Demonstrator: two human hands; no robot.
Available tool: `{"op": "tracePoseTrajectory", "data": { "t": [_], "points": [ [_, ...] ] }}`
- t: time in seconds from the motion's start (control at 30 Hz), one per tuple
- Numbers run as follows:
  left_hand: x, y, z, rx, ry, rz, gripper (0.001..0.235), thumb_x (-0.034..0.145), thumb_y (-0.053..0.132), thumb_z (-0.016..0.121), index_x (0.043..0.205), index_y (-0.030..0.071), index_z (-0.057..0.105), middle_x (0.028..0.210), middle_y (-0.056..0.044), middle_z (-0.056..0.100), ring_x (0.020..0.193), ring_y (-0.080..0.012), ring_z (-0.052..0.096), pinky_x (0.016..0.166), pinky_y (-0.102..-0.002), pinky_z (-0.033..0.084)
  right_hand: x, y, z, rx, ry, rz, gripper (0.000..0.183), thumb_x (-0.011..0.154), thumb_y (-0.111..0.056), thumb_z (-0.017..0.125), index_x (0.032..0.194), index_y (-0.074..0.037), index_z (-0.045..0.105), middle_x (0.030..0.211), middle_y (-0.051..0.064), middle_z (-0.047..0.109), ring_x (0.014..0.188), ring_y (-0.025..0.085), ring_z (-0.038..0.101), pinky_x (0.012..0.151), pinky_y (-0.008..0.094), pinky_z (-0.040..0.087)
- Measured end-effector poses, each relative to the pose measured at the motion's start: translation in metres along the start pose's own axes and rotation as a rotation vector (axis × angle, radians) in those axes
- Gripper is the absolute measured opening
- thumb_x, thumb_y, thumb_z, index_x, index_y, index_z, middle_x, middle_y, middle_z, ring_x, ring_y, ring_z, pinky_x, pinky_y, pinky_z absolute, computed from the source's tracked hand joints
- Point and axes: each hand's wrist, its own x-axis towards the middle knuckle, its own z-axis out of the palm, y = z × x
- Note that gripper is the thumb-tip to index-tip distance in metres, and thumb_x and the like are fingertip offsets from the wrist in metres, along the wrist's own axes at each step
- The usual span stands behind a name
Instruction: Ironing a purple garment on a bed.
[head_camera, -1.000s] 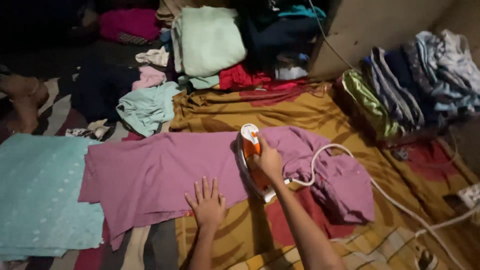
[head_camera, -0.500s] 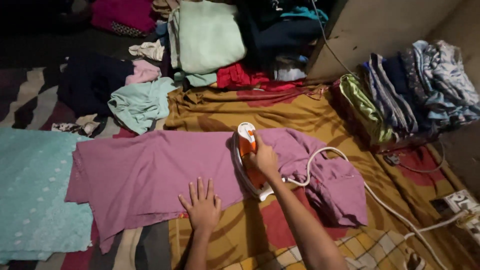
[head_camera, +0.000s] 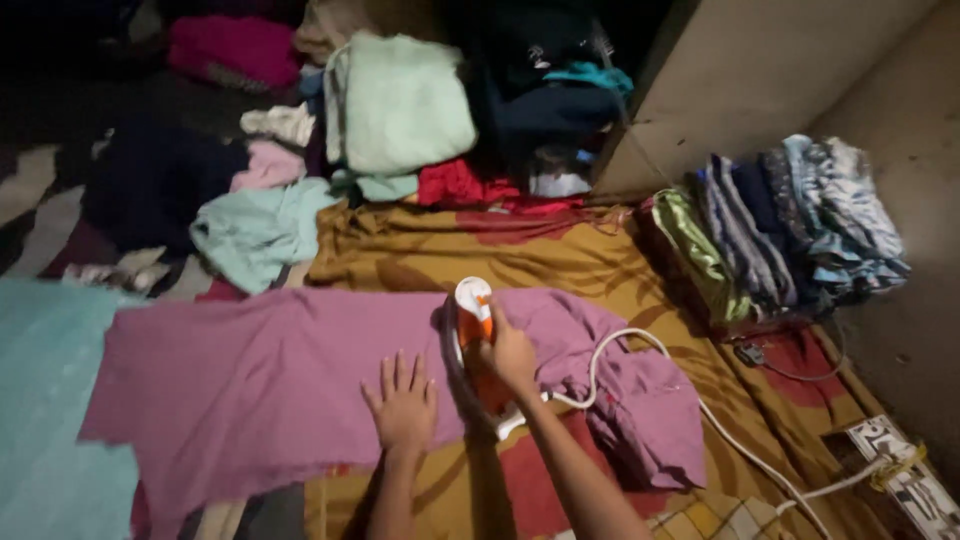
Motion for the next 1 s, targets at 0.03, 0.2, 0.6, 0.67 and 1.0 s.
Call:
{"op": "tracePoseTrajectory", "data": {
  "t": [0.03,0.2,0.6,0.67,1.0],
  "points": [
    [-0.004,0.007,-0.002,0.044,-0.032,0.007,0.058,0.097,0.047,0.041,0.152,0.027,0.044,0.162,-0.005,0.035,0.15,-0.0305,0.027,0.116,-0.071,0.016,0.001,0.009,0.0,0.012,0.007,-0.004,0.082,0.081,-0.017,0.068,0.155,-0.032,0.038,0.091,0.027,0.071,0.084,0.049,0.069,0.076,0.059,0.053],
    [0.004,0.006,-0.004,0.091,-0.109,-0.024,0.059,0.098,0.051,0.039,0.153,0.031,0.04,0.164,-0.002,0.032,0.151,-0.0282,0.025,0.117,-0.069,0.015,-0.018,0.016,-0.021,-0.01,-0.007,-0.018,0.084,0.078,-0.015,0.069,0.154,-0.034,0.038,0.089,0.025,0.072,0.084,0.048,0.07,0.077,0.059,0.054],
    [0.002,0.001,0.014,0.138,-0.135,-0.05,0.061,0.097,0.054,0.038,0.154,0.034,0.039,0.167,-0.001,0.028,0.154,-0.0271,0.023,0.117,-0.071,0.007,-0.038,0.024,-0.036,-0.1,0.013,0.056,0.084,0.079,-0.014,0.066,0.156,-0.028,0.036,0.085,0.025,0.071,0.077,0.047,0.069,0.073,0.059,0.054],
    [-0.01,-0.001,0.014,0.143,-0.162,-0.036,0.06,0.097,0.054,0.038,0.154,0.033,0.039,0.166,-0.001,0.028,0.153,-0.0277,0.022,0.117,-0.071,0.006,-0.039,0.023,-0.033,-0.086,0.006,0.053,0.082,0.08,-0.014,0.065,0.156,-0.027,0.037,0.085,0.025,0.071,0.077,0.047,0.069,0.073,0.059,0.054],
    [-0.009,0.002,0.004,0.034,-0.084,-0.043,0.06,0.098,0.051,0.04,0.154,0.028,0.043,0.165,-0.004,0.032,0.153,-0.0291,0.023,0.12,-0.068,0.008,-0.007,0.011,-0.031,-0.085,0.035,-0.056,0.082,0.075,-0.016,0.066,0.153,-0.028,0.042,0.092,0.024,0.073,0.082,0.047,0.069,0.075,0.059,0.054]
  ]
}}
